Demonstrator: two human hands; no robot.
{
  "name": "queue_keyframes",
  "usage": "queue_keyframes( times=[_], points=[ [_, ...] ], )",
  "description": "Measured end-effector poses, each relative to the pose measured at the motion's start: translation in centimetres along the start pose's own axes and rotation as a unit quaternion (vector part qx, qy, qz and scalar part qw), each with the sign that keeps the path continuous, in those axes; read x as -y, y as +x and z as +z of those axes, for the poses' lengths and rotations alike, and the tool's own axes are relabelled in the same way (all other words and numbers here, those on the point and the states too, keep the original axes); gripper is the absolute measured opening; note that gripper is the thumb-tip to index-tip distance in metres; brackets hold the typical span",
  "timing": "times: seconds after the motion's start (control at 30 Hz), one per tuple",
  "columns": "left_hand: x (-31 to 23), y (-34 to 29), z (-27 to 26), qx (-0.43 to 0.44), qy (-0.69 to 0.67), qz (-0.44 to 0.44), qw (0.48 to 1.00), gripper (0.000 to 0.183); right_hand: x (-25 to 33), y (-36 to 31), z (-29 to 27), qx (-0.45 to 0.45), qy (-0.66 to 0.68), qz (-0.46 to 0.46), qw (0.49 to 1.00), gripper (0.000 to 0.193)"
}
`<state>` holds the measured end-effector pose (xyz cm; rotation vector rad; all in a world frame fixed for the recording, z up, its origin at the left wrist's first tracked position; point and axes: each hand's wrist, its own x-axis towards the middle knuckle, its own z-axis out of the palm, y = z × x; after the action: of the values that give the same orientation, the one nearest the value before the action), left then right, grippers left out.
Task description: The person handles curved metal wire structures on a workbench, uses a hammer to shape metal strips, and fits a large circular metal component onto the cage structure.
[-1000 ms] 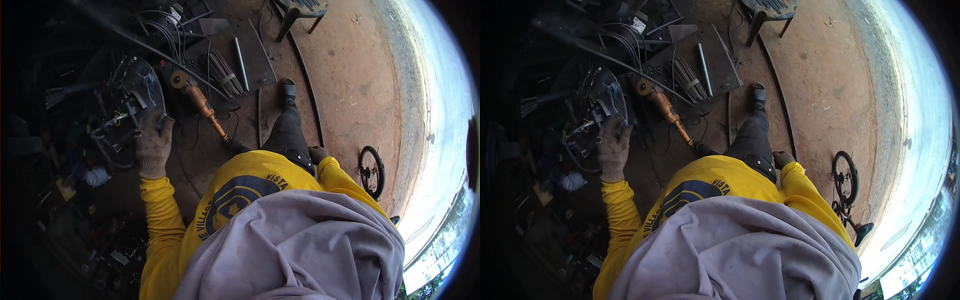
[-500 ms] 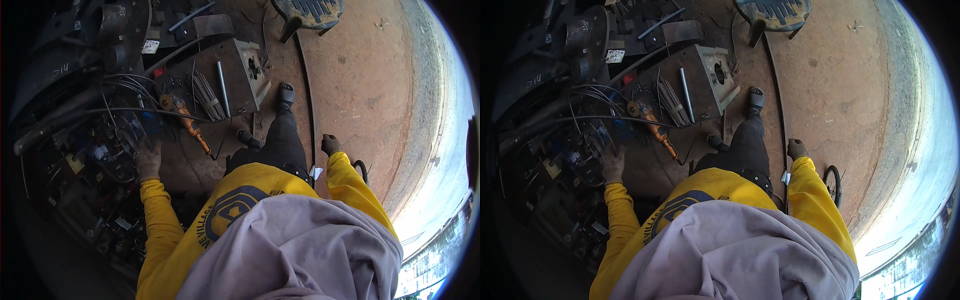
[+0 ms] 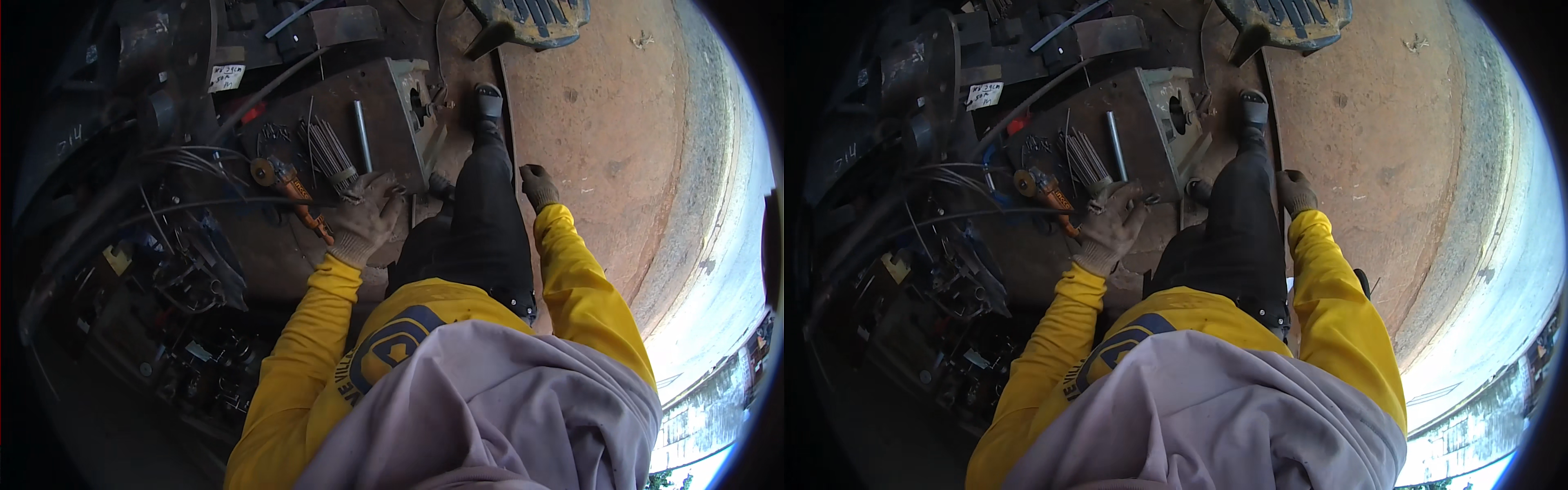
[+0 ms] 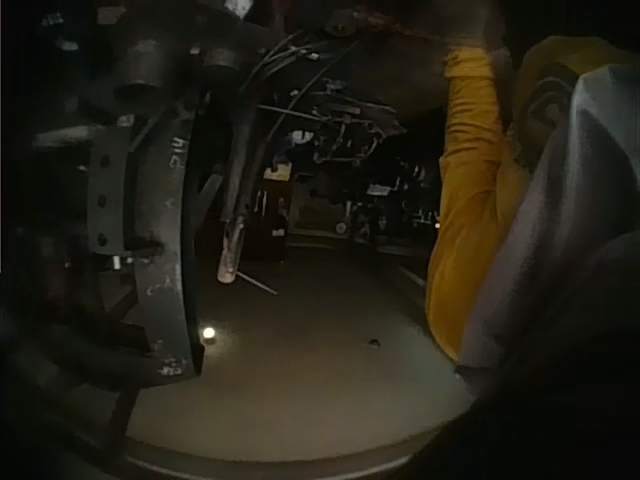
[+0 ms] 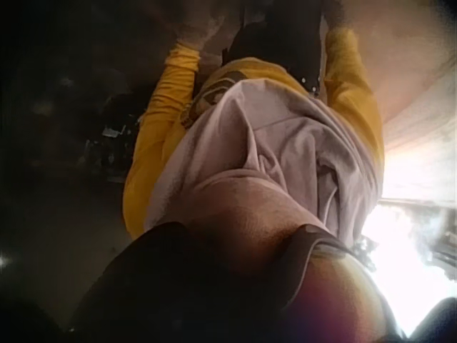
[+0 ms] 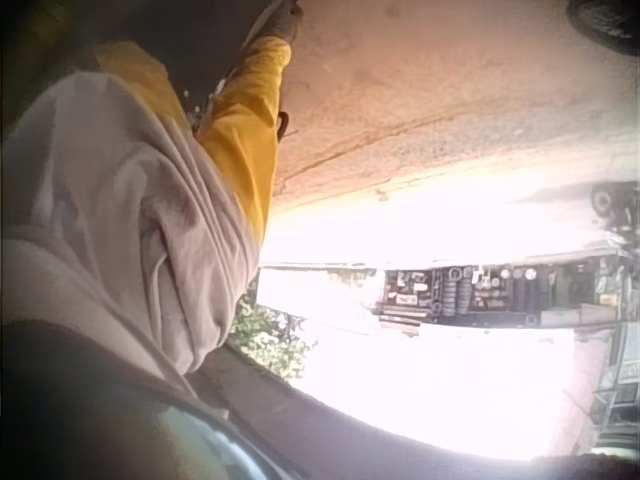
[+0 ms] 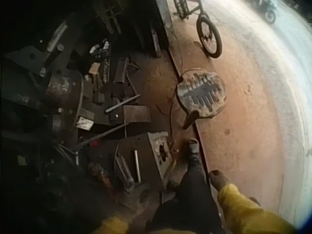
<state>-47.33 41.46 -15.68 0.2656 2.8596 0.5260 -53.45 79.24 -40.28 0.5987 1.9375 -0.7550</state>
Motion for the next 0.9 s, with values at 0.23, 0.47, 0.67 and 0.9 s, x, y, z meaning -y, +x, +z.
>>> queue_keyframes(
  times=[0.23, 0.47, 0.67, 0.9],
  points=[
    [11.4, 17.3, 6.7, -0.177, -0.020, -0.253, 0.951, 0.050, 24.2, 10.3, 3.7, 0.067, -0.072, -0.138, 0.986, 0.059],
    [15.7, 20.3, 12.3, -0.206, -0.018, -0.283, 0.937, 0.049, 35.7, 29.1, 10.4, 0.110, -0.112, -0.171, 0.973, 0.056],
    [17.0, 20.8, 10.6, -0.183, -0.014, -0.215, 0.959, 0.043, 40.3, 39.7, 16.8, 0.065, -0.318, -0.228, 0.918, 0.062],
    [18.7, 20.1, 11.7, -0.194, -0.050, -0.179, 0.963, 0.033, 40.4, 47.0, 21.3, 0.099, -0.509, -0.273, 0.810, 0.055]
  ],
)
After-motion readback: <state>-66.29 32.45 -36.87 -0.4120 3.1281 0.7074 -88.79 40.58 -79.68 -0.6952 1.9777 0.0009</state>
